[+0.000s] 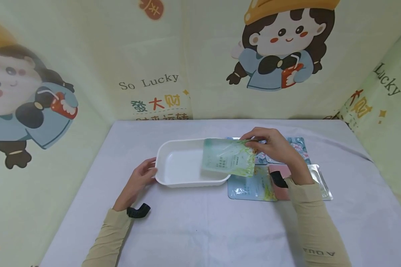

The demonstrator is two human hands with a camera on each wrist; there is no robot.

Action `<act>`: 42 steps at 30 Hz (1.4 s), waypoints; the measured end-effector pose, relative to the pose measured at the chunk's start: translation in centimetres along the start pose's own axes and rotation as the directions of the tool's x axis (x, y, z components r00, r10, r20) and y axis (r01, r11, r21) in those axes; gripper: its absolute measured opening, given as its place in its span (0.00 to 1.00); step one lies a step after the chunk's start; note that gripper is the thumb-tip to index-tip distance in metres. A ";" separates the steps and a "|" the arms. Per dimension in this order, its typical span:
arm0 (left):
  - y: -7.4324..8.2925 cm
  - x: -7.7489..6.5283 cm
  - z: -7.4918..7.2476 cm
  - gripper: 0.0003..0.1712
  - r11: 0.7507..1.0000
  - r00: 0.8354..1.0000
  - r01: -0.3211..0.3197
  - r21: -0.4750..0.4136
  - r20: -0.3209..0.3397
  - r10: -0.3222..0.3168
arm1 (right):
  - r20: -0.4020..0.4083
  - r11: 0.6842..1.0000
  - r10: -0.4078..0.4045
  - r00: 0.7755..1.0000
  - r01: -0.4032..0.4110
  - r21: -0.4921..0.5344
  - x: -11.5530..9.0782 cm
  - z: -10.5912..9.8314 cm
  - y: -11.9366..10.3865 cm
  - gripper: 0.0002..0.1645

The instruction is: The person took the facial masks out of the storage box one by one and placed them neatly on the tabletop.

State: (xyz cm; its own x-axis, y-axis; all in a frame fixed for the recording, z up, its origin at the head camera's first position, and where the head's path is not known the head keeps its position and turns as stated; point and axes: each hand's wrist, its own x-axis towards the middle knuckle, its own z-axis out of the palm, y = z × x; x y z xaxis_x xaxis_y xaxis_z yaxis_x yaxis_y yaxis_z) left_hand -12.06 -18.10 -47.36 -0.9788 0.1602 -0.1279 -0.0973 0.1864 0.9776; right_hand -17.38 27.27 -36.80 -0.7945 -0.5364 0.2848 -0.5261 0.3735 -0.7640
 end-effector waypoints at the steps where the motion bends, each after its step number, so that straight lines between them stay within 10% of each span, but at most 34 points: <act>1: 0.0 0.0 0.0 0.29 1.000 1.000 0.002 -0.001 -0.002 -0.002 | 0.000 1.000 0.000 1.000 0.000 -0.002 -0.1 -0.2 0.1 0.15; 27: 0.1 0.5 -0.3 0.32 1.000 1.000 0.016 0.026 0.000 -0.016 | 0.034 0.998 0.053 0.998 -0.053 -0.028 -3.0 -1.7 1.5 0.14; 42: 0.1 0.5 -0.4 0.30 1.000 1.000 0.013 0.011 0.007 -0.013 | 0.190 0.993 0.119 0.975 -0.121 -0.002 -4.9 -1.9 2.3 0.13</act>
State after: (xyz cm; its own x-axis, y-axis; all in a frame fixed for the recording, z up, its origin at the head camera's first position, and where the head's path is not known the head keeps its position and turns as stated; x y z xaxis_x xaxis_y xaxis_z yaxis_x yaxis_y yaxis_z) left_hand -12.62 -18.42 -47.28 -0.9760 0.1650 -0.1420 -0.1081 0.1988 0.9740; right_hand -15.27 32.13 -38.84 -0.7793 -0.6220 0.0766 -0.4269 0.4373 -0.7916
